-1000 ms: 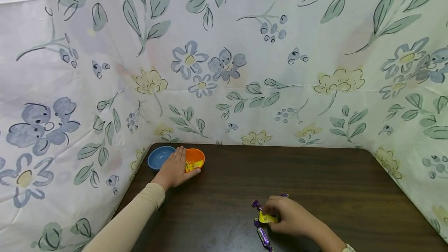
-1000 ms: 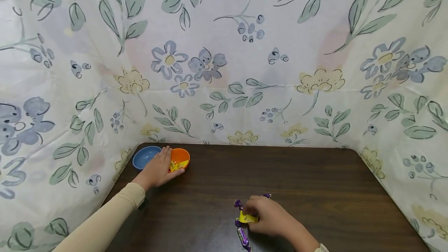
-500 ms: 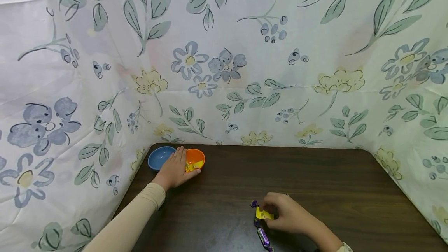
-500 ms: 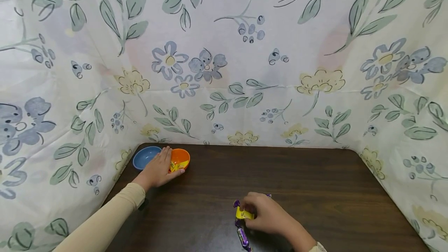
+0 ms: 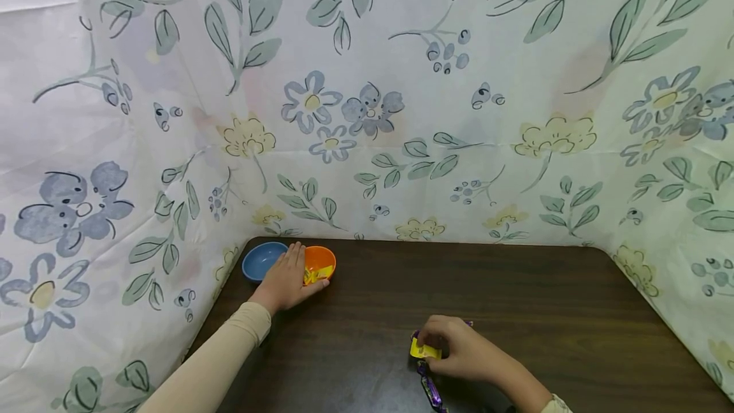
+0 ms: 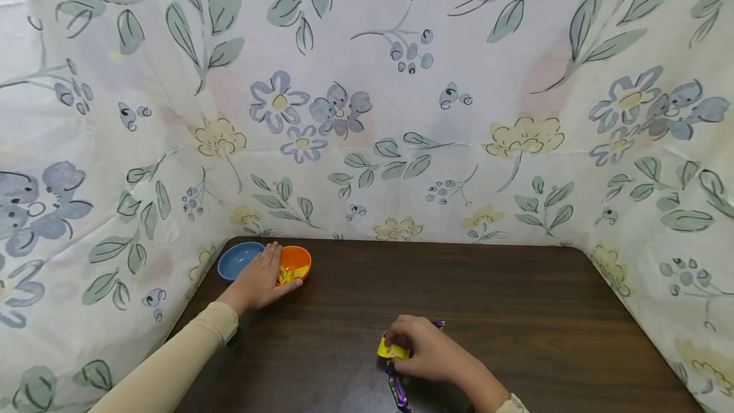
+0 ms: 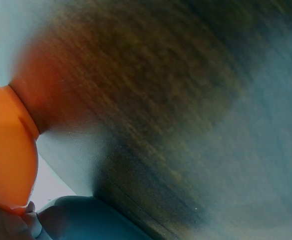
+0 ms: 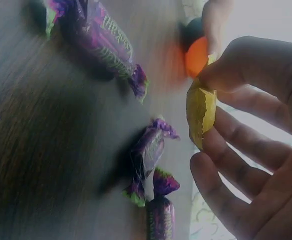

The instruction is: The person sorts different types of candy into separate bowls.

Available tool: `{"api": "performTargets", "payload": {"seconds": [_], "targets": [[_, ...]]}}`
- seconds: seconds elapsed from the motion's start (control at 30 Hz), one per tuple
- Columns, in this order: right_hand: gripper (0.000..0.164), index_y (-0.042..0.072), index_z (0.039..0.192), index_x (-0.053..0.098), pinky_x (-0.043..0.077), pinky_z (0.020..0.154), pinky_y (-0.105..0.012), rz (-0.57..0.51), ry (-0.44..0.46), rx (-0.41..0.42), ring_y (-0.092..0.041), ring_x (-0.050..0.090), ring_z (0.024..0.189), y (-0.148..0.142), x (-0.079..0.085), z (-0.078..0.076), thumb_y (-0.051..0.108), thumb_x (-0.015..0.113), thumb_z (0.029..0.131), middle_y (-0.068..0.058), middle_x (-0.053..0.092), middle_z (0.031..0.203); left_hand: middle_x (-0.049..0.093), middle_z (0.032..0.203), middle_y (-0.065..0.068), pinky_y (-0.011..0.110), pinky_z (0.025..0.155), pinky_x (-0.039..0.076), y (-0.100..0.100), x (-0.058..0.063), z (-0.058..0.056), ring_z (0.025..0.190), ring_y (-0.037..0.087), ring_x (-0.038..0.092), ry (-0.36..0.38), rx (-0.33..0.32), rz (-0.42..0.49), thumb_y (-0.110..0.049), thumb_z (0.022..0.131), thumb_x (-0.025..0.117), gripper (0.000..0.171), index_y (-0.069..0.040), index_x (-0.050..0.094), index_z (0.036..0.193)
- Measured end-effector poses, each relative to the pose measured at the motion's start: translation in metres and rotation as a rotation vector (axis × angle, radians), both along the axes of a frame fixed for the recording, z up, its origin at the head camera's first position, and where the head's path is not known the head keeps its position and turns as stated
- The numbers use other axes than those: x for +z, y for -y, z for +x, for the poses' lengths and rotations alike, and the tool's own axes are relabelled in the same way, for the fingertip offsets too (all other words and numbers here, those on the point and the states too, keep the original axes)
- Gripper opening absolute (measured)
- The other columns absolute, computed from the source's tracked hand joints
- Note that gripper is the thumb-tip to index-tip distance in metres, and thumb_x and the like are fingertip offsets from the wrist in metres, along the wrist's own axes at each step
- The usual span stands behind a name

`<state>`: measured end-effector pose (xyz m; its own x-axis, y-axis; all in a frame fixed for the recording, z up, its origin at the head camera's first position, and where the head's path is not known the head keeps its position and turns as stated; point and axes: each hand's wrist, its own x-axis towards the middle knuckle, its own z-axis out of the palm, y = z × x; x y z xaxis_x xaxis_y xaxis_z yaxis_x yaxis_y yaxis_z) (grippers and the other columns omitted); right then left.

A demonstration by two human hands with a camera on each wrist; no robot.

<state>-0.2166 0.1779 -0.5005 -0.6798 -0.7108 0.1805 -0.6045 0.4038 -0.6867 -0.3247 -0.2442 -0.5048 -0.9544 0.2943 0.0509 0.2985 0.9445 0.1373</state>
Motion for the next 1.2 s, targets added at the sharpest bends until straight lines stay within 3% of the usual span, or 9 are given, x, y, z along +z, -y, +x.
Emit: {"api": "performTargets", "payload": {"seconds": [0.27,0.7,1.2], "targets": [[0.026,0.019,0.103,0.071,0.052,0.066,-0.019,-0.03,-0.07,0.011,-0.01,0.055,0.076,0.007,0.0,-0.002,0.001,0.08,0.086,0.001,0.065,0.093,0.027,0.171,0.032,0.06,0.13,0.025,0.0,-0.001,0.0,0.16,0.047,0.028,0.005,-0.002,-0.002,-0.078,0.1,0.044,0.111,0.011,0.027,0.163],[0.026,0.019,0.101,0.072,0.056,0.07,-0.023,-0.046,-0.159,-0.002,-0.005,0.058,0.08,0.02,0.003,-0.009,0.0,0.08,0.084,0.006,0.068,0.096,0.025,0.172,0.031,0.06,0.131,0.024,0.001,-0.002,-0.001,0.16,0.048,0.026,0.013,-0.002,0.001,-0.08,0.099,0.042,0.112,0.011,0.026,0.163],[0.019,0.017,0.104,0.074,0.059,0.066,-0.025,-0.082,-0.065,-0.054,-0.01,0.062,0.085,0.041,0.011,-0.023,0.002,0.077,0.092,0.002,0.069,0.103,0.025,0.172,0.031,0.06,0.131,0.024,0.001,-0.003,-0.001,0.161,0.047,0.026,0.019,0.002,-0.008,-0.081,0.099,0.042,0.113,0.01,0.026,0.163]]}}
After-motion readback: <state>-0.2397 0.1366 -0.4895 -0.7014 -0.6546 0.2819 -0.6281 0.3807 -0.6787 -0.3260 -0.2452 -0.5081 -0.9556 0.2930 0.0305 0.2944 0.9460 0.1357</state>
